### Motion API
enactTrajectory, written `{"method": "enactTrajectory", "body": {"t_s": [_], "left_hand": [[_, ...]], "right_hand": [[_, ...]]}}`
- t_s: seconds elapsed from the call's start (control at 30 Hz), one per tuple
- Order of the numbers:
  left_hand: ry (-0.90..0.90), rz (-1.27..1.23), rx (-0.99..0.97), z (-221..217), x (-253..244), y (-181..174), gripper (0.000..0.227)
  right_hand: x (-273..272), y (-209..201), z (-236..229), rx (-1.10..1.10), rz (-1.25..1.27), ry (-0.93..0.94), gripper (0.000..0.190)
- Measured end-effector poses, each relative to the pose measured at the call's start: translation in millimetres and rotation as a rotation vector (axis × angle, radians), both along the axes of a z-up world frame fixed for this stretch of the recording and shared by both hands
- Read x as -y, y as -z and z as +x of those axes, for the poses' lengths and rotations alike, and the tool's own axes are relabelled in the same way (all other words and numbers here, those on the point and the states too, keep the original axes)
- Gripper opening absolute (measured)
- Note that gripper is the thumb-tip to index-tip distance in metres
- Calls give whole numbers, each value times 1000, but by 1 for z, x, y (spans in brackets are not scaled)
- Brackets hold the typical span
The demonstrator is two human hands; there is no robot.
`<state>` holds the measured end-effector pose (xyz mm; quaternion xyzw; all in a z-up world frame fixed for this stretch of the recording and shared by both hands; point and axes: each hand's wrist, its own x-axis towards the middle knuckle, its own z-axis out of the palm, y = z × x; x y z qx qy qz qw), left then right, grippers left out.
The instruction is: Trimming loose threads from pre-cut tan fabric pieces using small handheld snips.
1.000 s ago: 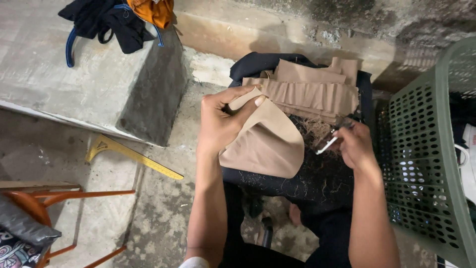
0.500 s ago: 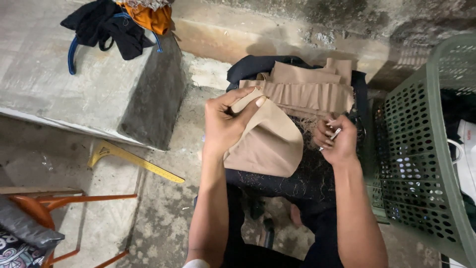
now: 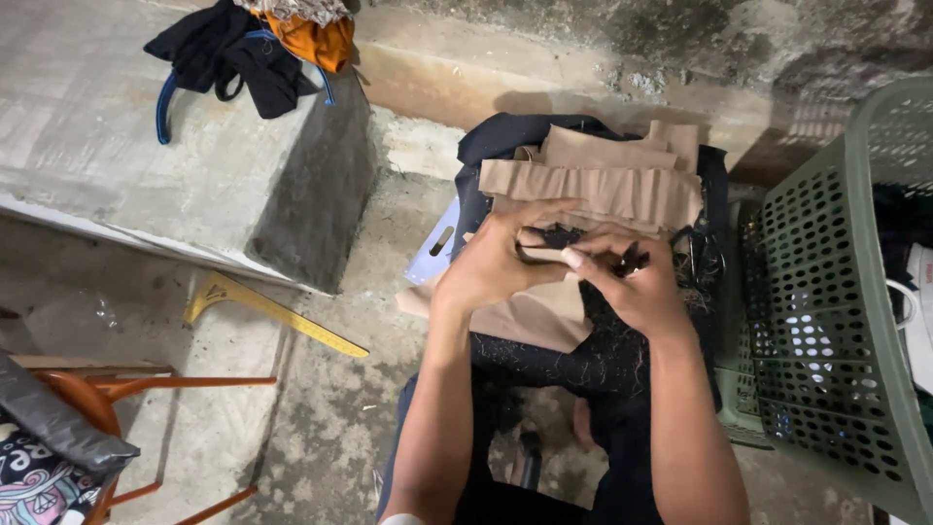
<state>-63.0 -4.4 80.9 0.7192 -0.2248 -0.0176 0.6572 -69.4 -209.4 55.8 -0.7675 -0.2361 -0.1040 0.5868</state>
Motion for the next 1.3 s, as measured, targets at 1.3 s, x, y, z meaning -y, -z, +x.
{"method": "enactTrajectory", "body": {"t_s": [1.3], "left_hand": [[78,-224,61,22,-1,4,5]], "right_hand": [[16,4,-1,-159,104,-6,15]]}}
